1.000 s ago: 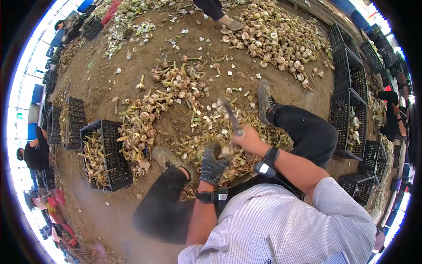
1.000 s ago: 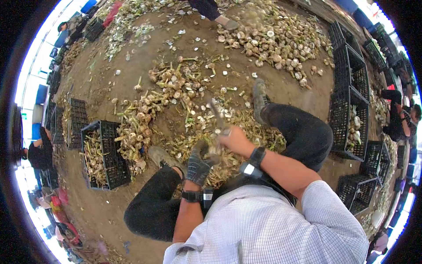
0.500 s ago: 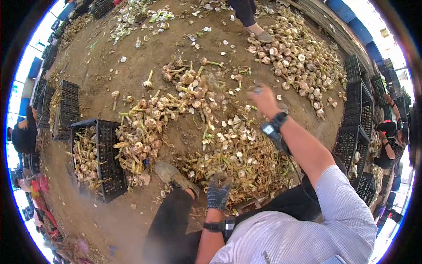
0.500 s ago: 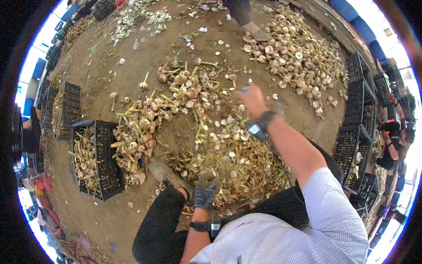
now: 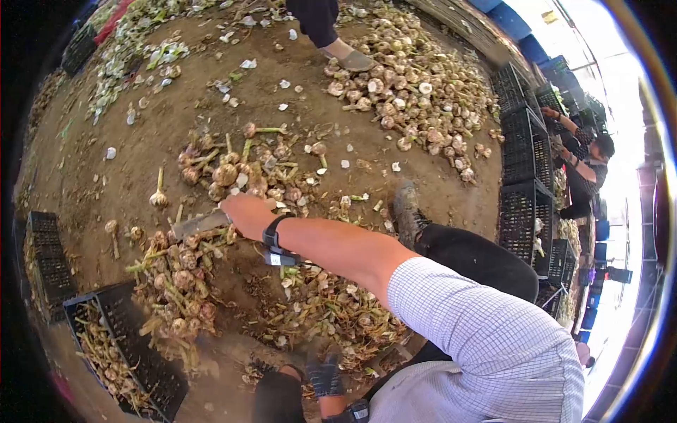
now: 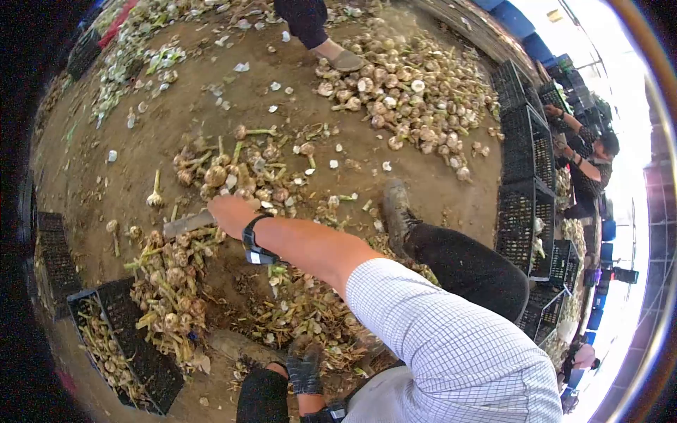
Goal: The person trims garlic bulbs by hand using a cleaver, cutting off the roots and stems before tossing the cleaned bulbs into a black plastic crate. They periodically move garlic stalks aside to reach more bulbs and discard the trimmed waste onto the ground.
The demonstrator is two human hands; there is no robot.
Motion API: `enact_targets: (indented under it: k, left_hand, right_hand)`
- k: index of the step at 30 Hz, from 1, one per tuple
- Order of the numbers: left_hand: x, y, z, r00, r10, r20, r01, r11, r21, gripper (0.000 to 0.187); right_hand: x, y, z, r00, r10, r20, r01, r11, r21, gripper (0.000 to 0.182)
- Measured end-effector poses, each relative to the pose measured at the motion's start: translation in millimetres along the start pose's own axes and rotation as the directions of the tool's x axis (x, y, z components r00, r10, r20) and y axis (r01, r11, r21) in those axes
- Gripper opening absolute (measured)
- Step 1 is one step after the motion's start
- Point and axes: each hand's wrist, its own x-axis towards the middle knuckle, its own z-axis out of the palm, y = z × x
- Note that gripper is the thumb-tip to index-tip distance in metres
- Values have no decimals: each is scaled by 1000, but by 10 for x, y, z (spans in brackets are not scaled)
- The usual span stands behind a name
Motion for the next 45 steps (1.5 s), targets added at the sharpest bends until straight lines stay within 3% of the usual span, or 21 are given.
enact_targets:
  k: [4,5,7,8,10,11,14,16,21,26,27,29,32,33,36,37,38,40,43,44,45]
  left_hand:
    - [108,198,11,925,166,342,-188,982,33,27]
    - [521,154,-315,673,237,701,-533,812,237,26]
    - [612,142,-380,547,204,812,-697,648,307,28]
    - [405,153,-256,742,248,623,-528,789,315,30]
    - [78,154,34,858,389,336,-495,800,339,35]
    - [-37,133,194,787,545,291,-617,668,416,38]
    - [-553,258,728,802,524,287,-572,812,117,67]
    - [-725,245,837,807,434,400,-525,838,150,64]
    - [-1074,196,1012,524,599,605,-781,55,622,31]
    - [-1492,154,1098,585,569,578,-797,271,540,34]
    - [-1283,114,912,393,617,681,-826,-88,557,33]
    - [-929,80,551,70,444,893,-554,-728,405,31]
    - [-1418,214,665,53,391,919,-595,-726,344,30]
    - [-1685,291,825,78,419,904,-818,-492,298,32]
    - [-1826,339,924,154,333,930,-952,-200,230,29]
    - [-1790,345,874,-8,309,951,-909,-398,121,26]
    - [-1791,329,852,150,319,936,-975,-111,194,28]
    - [-1807,331,851,351,235,906,-909,320,269,31]
    - [-1542,324,684,535,84,840,-616,720,321,34]
    - [-1450,337,642,609,16,793,-441,838,321,34]
    - [-1779,387,785,533,-13,846,-289,937,197,33]
  right_hand:
    - [-507,-91,-423,1000,3,-22,-1,993,118,10]
    - [-700,-150,-548,999,47,-1,-46,989,142,11]
    - [-1161,-349,-861,954,241,175,-286,906,311,16]
    - [-1428,-514,-1055,870,352,345,-478,773,417,20]
    - [-1938,-753,-1340,828,391,401,-551,697,459,29]
    - [-2211,-716,-1202,879,364,306,-471,757,453,38]
    - [-2859,-858,-1238,903,387,188,-429,780,455,55]
    - [-3191,-973,-1274,888,450,98,-437,756,487,61]
    - [-3692,-1052,-1363,798,597,-79,-407,631,660,57]
    - [-3979,-1298,-1956,784,618,60,-477,538,695,31]
    - [-4060,-1251,-1948,798,600,52,-456,545,703,28]
    - [-4229,-1116,-1911,856,517,-3,-386,644,661,24]
    - [-4434,-962,-1853,953,275,-128,-198,884,424,26]
    - [-4476,-952,-1829,969,188,-159,-129,937,324,27]
    - [-4546,-1074,-1902,988,106,-113,-74,963,260,23]
    - [-4555,-1088,-1881,987,90,-133,-58,971,233,22]
    - [-4558,-1116,-1875,988,64,-144,-30,974,224,22]
    - [-4563,-1169,-1906,986,12,-165,22,980,200,22]
    - [-4488,-733,-1574,944,300,140,-289,953,-96,23]
    - [-4515,-506,-1601,903,309,297,-233,935,-266,27]
    - [-4618,-368,-1570,905,344,249,-282,926,-252,27]
